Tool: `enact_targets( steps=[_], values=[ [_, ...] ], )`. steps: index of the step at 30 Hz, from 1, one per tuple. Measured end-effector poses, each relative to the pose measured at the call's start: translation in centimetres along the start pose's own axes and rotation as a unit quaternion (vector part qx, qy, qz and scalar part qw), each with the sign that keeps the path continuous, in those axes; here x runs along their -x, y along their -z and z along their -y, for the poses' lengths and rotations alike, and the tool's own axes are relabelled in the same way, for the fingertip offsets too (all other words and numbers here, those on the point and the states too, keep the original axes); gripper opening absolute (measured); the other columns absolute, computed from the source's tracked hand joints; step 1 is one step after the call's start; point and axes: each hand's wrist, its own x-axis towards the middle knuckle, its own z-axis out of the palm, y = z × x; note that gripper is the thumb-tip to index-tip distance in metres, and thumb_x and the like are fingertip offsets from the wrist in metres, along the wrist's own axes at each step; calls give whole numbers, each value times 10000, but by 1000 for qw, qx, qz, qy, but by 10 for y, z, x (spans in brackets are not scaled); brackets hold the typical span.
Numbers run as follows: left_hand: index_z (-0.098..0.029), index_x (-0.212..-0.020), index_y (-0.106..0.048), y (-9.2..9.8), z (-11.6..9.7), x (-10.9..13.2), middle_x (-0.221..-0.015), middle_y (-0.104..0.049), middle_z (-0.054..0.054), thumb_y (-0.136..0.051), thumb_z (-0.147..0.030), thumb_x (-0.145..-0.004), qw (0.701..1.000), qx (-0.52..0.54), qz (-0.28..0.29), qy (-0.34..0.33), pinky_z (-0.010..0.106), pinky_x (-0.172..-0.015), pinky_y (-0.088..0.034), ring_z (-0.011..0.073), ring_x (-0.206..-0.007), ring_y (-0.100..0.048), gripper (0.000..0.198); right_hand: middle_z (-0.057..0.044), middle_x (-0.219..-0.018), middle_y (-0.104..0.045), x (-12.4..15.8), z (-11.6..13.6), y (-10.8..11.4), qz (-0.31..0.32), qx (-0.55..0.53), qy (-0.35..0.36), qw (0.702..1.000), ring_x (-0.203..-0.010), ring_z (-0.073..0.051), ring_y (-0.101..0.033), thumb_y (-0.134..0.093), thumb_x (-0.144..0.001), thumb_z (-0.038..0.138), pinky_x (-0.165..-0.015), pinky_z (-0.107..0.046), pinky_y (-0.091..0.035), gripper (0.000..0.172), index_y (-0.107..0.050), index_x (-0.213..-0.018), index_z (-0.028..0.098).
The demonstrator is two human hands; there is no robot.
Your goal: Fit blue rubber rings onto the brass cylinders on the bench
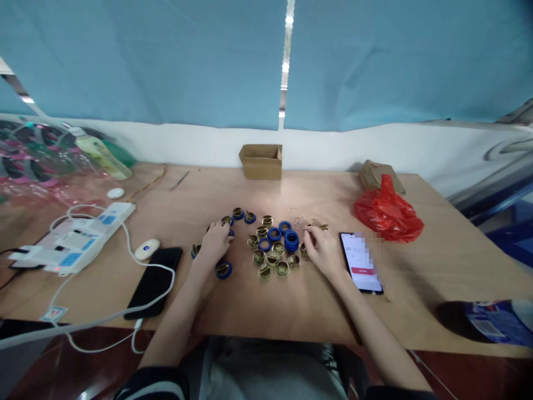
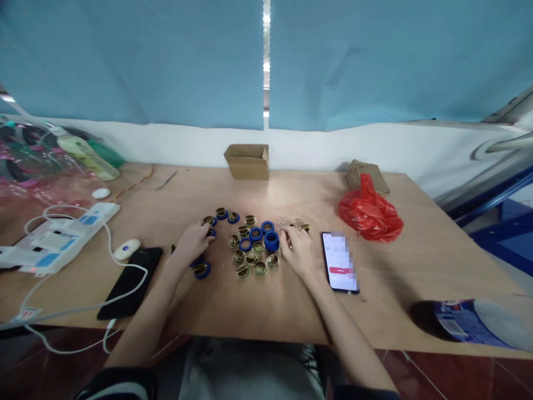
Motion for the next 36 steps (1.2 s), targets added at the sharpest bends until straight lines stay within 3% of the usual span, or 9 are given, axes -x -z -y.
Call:
enact_targets(
  steps=[4, 6, 11, 13, 15, 20, 25, 29, 36],
  values=[
    [-146, -1204, -597, 5, -18, 1, -1171, -643, 159, -565, -149, -927, 984, 151, -88, -40, 439, -987, -525, 287, -1112, -637, 278, -50, -801, -736, 2, 14, 3, -57, -55, -12, 997, -661, -185, -656, -516, -982, 194, -656, -299, -503, 171, -685, -958, 182],
    [-181, -1325, -536, 9, -39, 4, -1220, -607, 132, -547, -147, -931, 929, 330, -128, -109, 409, -972, -547, 247, -1106, -641, 396, -35, -794, -728, 5, 22, 3, -68, -91, -26, 993, -603, -156, -630, -520, -989, 202, -609, -278, -503, 163, -682, -987, 185],
    [-220, -1297, -587, 9, -104, 16, -1237, -624, 110, -544, -250, -975, 792, 579, -37, -190, 378, -994, -539, 224, -1141, -636, 326, -27, -869, -708, 14, 37, -5, -50, -130, 21, 990, -617, -147, -623, -605, -962, 257, -599, -275, -537, 294, -584, -1250, 202],
    [-213, -1237, -581, 2, -121, 20, -1207, -644, 101, -596, -296, -962, 732, 659, -9, -171, 358, -970, -550, 213, -1110, -653, 288, -77, -1025, -705, 15, 37, -10, -60, -132, 53, 988, -734, -174, -660, -638, -942, 265, -665, -309, -570, 395, -528, -1317, 205],
    [-210, -1152, -588, -6, -130, 23, -1126, -654, 76, -649, -338, -937, 702, 698, -13, -142, 323, -900, -565, 183, -1002, -673, 257, -110, -1121, -681, 15, 35, -13, -60, -136, 67, 987, -818, -193, -673, -646, -942, 248, -708, -335, -586, 416, -504, -1332, 210],
    [-201, -892, -582, -17, -128, 25, -1014, -685, 58, -697, -422, -901, 693, 712, -29, -108, 328, -897, -559, 194, -1012, -678, 249, -94, -1094, -665, 16, 31, -15, -31, -138, 73, 987, -850, -204, -670, -602, -975, 202, -701, -347, -590, 319, -536, -1284, 237],
    [-205, -1075, -624, -13, -125, 31, -1049, -711, 76, -662, -378, -933, 693, 707, 4, -137, 358, -956, -560, 200, -1014, -703, 227, -77, -1034, -642, 16, 34, -11, -59, -134, 49, 988, -762, -179, -645, -598, -984, 194, -667, -333, -582, 251, -567, -1230, 234],
    [-231, -1225, -600, -12, -125, 34, -1240, -664, 95, -733, -279, -874, 667, 723, 47, -172, 350, -1007, -552, 220, -1154, -681, 378, -79, -1045, -627, 14, 37, -7, -79, -153, 16, 985, -774, -175, -640, -614, -975, 191, -664, -323, -576, 222, -594, -1193, 225],
    [-210, -1080, -671, -14, -126, 31, -1102, -733, 77, -717, -269, -877, 703, 697, -6, -138, 363, -979, -568, 216, -1074, -710, 217, -90, -1070, -615, 15, 39, -5, -48, -179, 20, 982, -832, -186, -655, -580, -966, 169, -685, -335, -585, 199, -608, -1156, 219]
  ],
)
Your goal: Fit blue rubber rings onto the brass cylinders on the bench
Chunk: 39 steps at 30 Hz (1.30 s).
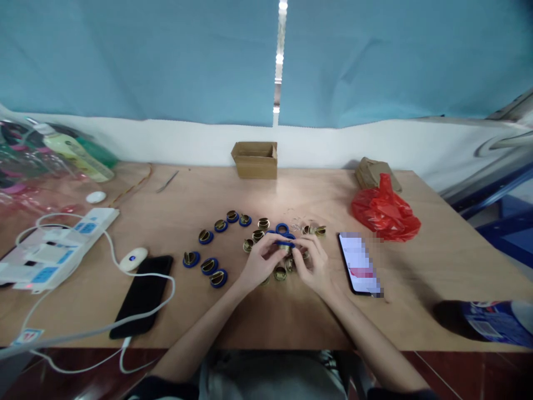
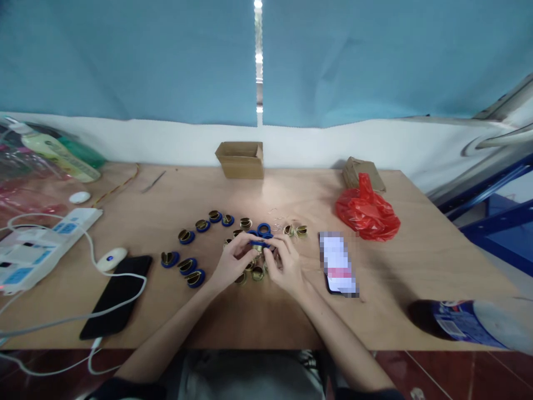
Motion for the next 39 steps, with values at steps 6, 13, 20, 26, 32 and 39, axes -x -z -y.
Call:
enact_targets(
  steps=[6, 13, 20, 26, 32, 39],
  values=[
    [-225, -1033, -653, 0, 1, 1, -1042, -761, 62, -716, -318, -886, 1000, 7, -27, 6, 349, -890, -590, 213, -1008, -736, 185, -110, -1133, -617, 4, 0, -4, -3, 8, 34, 999, -886, -206, -668, -619, -938, 146, -653, -332, -612, 363, -566, -1284, 243],
    [-233, -991, -619, -3, 3, 2, -1119, -759, 88, -744, -368, -863, 999, 34, -17, 10, 449, -1032, -546, 252, -1140, -712, 224, -87, -1074, -598, 8, -3, -10, -40, 30, 44, 998, -787, -170, -644, -640, -952, 147, -615, -303, -627, 338, -559, -1264, 246],
    [-227, -981, -622, -5, 5, 5, -1125, -769, 91, -766, -316, -845, 998, 49, -28, 17, 447, -1009, -564, 244, -1132, -722, 218, -97, -1080, -624, 10, 1, -11, -58, 38, 55, 996, -878, -196, -678, -622, -954, 113, -646, -310, -639, 352, -565, -1275, 246],
    [-219, -976, -624, -6, 7, 7, -1113, -779, 91, -772, -313, -839, 998, 40, -38, 16, 435, -976, -583, 245, -1114, -734, 223, -101, -1092, -646, 11, 1, -12, -56, 39, 56, 996, -944, -216, -693, -610, -959, 117, -669, -321, -637, 376, -571, -1305, 259],
    [-203, -967, -675, -2, 14, 6, -1082, -783, 91, -803, -296, -799, 998, 20, -55, 29, 412, -963, -582, 240, -1069, -744, 231, -104, -1074, -643, 9, -1, -11, -41, 56, 46, 997, -963, -234, -692, -578, -972, 114, -735, -375, -643, 316, -577, -1257, 253],
    [-199, -956, -681, -1, 19, 7, -1057, -788, 85, -810, -290, -783, 998, 3, -53, 33, 417, -956, -585, 239, -1038, -751, 234, -102, -1089, -610, 3, -7, -9, 6, 43, 42, 998, -987, -243, -661, -503, -964, 89, -746, -387, -614, 313, -520, -1238, 240]
  ],
)
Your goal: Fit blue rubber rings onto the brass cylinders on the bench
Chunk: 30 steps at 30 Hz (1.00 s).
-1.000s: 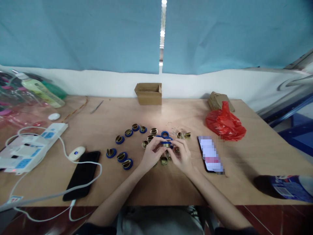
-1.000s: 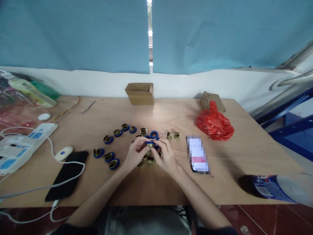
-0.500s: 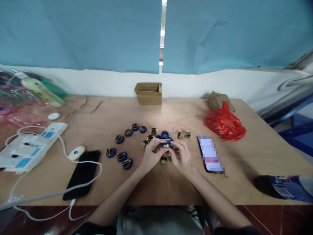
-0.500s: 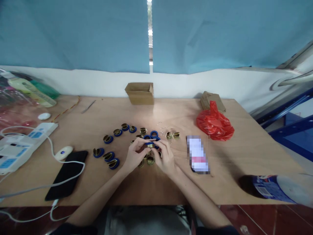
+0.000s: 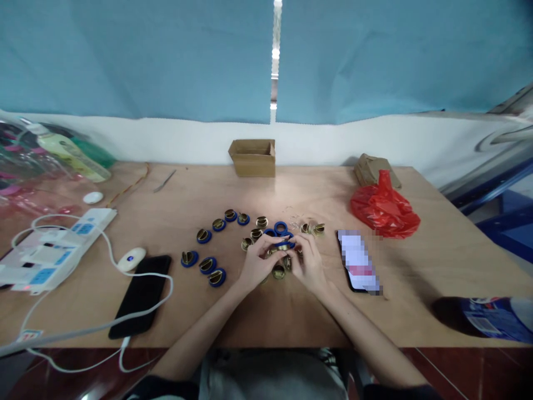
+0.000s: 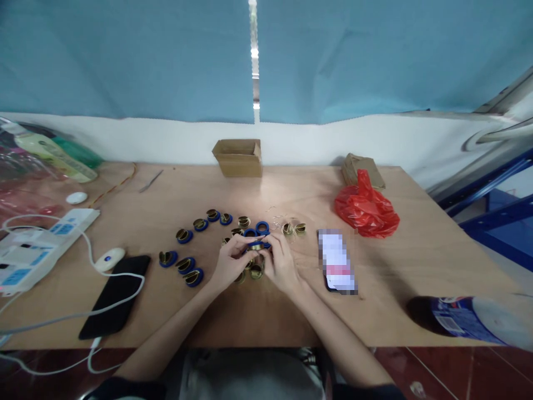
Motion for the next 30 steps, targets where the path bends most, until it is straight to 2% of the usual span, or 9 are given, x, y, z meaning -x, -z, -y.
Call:
enact_targets(
  steps=[3, 8, 12, 14, 17, 19, 22, 25, 30],
  values=[
    [-198, -956, -684, 0, -1, 0, -1118, -780, 97, -801, -292, -796, 1000, -8, 8, -17, 429, -1000, -573, 250, -1105, -736, 220, -96, -1084, -594, 1, -2, -1, 9, -7, 9, 1000, -1008, -246, -639, -490, -955, 74, -787, -405, -600, 327, -492, -1237, 238],
    [-211, -1006, -668, 1, 0, 0, -1067, -794, 81, -783, -273, -825, 999, -30, 12, -38, 381, -920, -619, 228, -1021, -768, 223, -115, -1141, -553, 3, -1, -2, 14, -14, -14, 1000, -1059, -255, -608, -517, -959, 91, -811, -408, -590, 317, -473, -1240, 231],
    [-205, -1140, -608, 1, 3, 2, -1305, -713, 139, -654, -207, -929, 989, -73, 46, -119, 388, -1024, -591, 237, -1230, -690, 216, -118, -1135, -542, 1, -4, 1, 36, -3, 12, 999, -1095, -267, -592, -500, -946, 78, -879, -451, -571, 264, -481, -1166, 223],
    [-213, -1227, -555, 2, 6, 3, -1394, -659, 150, -579, -153, -966, 974, -131, 41, -182, 386, -1028, -594, 228, -1292, -649, 269, -130, -1161, -544, -1, -7, 3, 34, -2, 23, 999, -1123, -274, -588, -496, -947, 81, -911, -465, -560, 253, -480, -1158, 221],
    [-220, -1243, -549, 5, 10, 3, -1414, -647, 144, -574, -96, -960, 931, -243, 8, -273, 404, -1051, -583, 228, -1324, -623, 310, -119, -1135, -581, -3, -9, 4, 37, -18, 25, 999, -1097, -261, -613, -487, -963, 85, -892, -437, -569, 248, -478, -1163, 231],
    [-214, -1227, -567, 6, 10, 2, -1390, -666, 140, -600, -84, -948, 905, -290, -12, -312, 411, -1063, -576, 228, -1306, -638, 309, -110, -1111, -611, -3, -8, 5, 36, -23, 29, 999, -1078, -254, -631, -495, -973, 88, -881, -422, -576, 254, -482, -1178, 237],
    [-208, -1209, -576, 7, 7, 0, -1341, -700, 135, -612, -75, -943, 881, -313, -33, -352, 372, -1008, -613, 214, -1224, -695, 300, -105, -1096, -637, -3, -4, 5, 13, -16, 39, 999, -1053, -248, -651, -543, -975, 100, -878, -418, -585, 264, -498, -1193, 241],
    [-202, -1195, -582, 6, 3, 0, -1314, -717, 137, -627, -70, -936, 865, -333, -50, -371, 336, -959, -635, 210, -1167, -726, 295, -94, -1068, -650, -3, -1, 5, -11, -12, 47, 999, -1018, -242, -667, -575, -968, 102, -866, -418, -596, 274, -518, -1193, 247],
    [-196, -1149, -607, 5, 4, 3, -1280, -737, 129, -643, -93, -934, 871, -340, -63, -349, 277, -897, -644, 201, -1104, -754, 242, -102, -1101, -654, -2, 0, 5, -19, -5, 59, 998, -1048, -242, -667, -586, -963, 92, -883, -421, -602, 307, -533, -1223, 245]
  ],
)
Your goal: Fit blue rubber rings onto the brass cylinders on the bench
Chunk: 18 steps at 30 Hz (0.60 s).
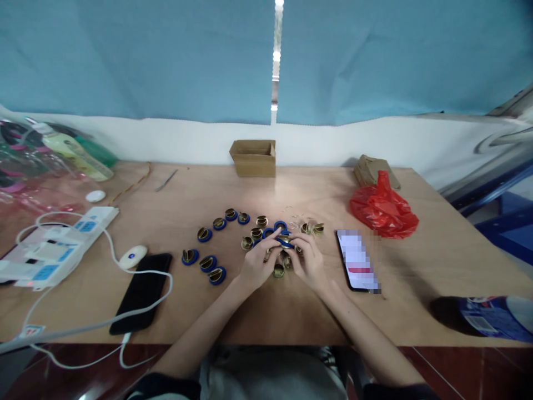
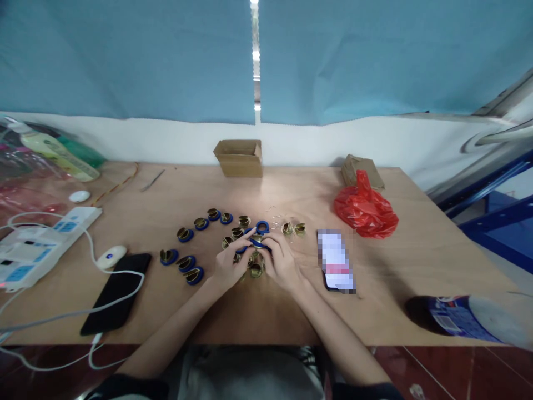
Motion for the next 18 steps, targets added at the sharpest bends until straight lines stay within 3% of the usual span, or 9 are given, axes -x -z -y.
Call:
enact_targets(
  steps=[7, 13, 18],
  values=[
    [-206, -1143, -613, 0, 1, 1, -1189, -775, 108, -611, -155, -955, 999, -4, 28, 44, 295, -866, -649, 203, -1042, -774, 195, -101, -1090, -650, 1, 1, 0, 2, 0, 3, 1000, -1028, -242, -666, -585, -963, 87, -870, -425, -605, 308, -550, -1225, 245],
    [-229, -1071, -560, 1, -5, -2, -904, -810, 16, -646, -166, -916, 992, 28, 14, 123, 191, -575, -608, 145, -705, -790, 188, -107, -1136, -640, -4, 5, 2, -13, -7, -13, 1000, -1083, -257, -659, -637, -951, 144, -922, -453, -588, 306, -546, -1223, 251],
    [-236, -1053, -552, 2, -8, -2, -838, -805, -3, -689, -199, -889, 991, 51, 18, 122, 202, -617, -625, 159, -718, -798, 217, -99, -1122, -651, -5, 4, 1, 7, -45, -69, 997, -1073, -253, -662, -621, -962, 183, -917, -444, -575, 239, -515, -1164, 252]
  ],
)
